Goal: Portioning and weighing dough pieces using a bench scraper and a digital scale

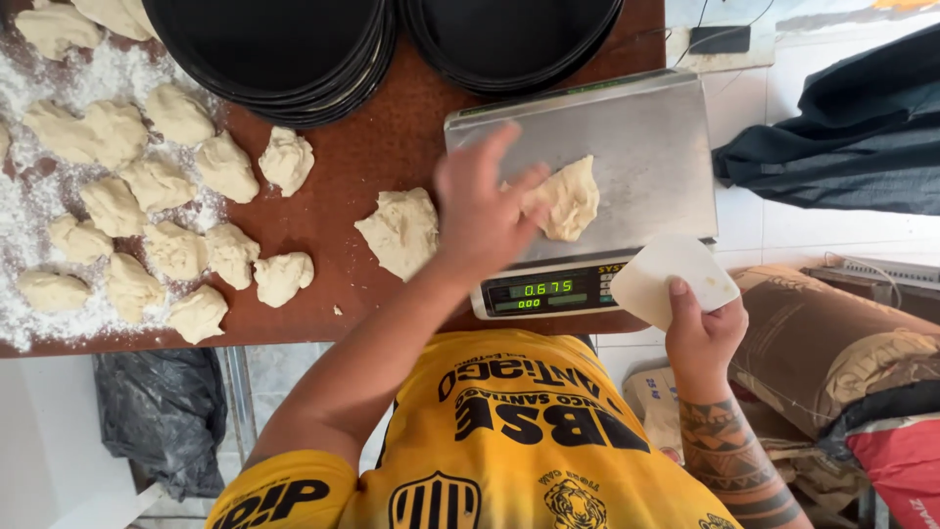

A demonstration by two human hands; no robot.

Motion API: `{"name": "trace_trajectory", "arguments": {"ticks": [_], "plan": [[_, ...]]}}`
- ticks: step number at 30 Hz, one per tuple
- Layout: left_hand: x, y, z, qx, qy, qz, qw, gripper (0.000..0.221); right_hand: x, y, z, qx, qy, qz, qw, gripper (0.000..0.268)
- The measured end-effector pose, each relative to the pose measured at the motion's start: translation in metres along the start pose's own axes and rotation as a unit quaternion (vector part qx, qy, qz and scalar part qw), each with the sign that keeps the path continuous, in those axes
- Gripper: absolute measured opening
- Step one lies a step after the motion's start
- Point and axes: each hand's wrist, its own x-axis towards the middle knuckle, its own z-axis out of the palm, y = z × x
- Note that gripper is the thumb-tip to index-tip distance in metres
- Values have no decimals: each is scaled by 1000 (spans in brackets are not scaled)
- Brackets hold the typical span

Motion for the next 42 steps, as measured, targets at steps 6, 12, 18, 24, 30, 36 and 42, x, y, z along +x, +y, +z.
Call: {"name": "trace_trajectory", "arguments": {"ticks": [6, 12, 18, 24, 30, 36, 42], "plan": [[-63, -101, -40, 105, -43, -125, 986, 37, 8, 22, -1, 25, 8, 2, 1000, 29], [-187, -123, -33, 199, -240, -174, 934, 50, 19, 21, 13, 44, 4, -14, 999, 27], [-201, -148, -27, 124, -217, -220, 943, 35, 30, 27, 17, 54, -31, -40, 997, 22], [-211, -137, -35, 194, -161, -188, 949, 40, 26, 20, 16, 36, -44, -32, 998, 23], [-229, -164, -14, 202, -206, -170, 942, 35, 21, 22, 17, 51, -62, -17, 997, 24], [-204, -146, -30, 211, -200, -94, 952, 7, 22, 28, 17, 41, -68, -19, 997, 23], [-146, -95, -60, 43, -42, -208, 976, 6, 22, 27, 10, 34, -58, -25, 997, 22]]}}
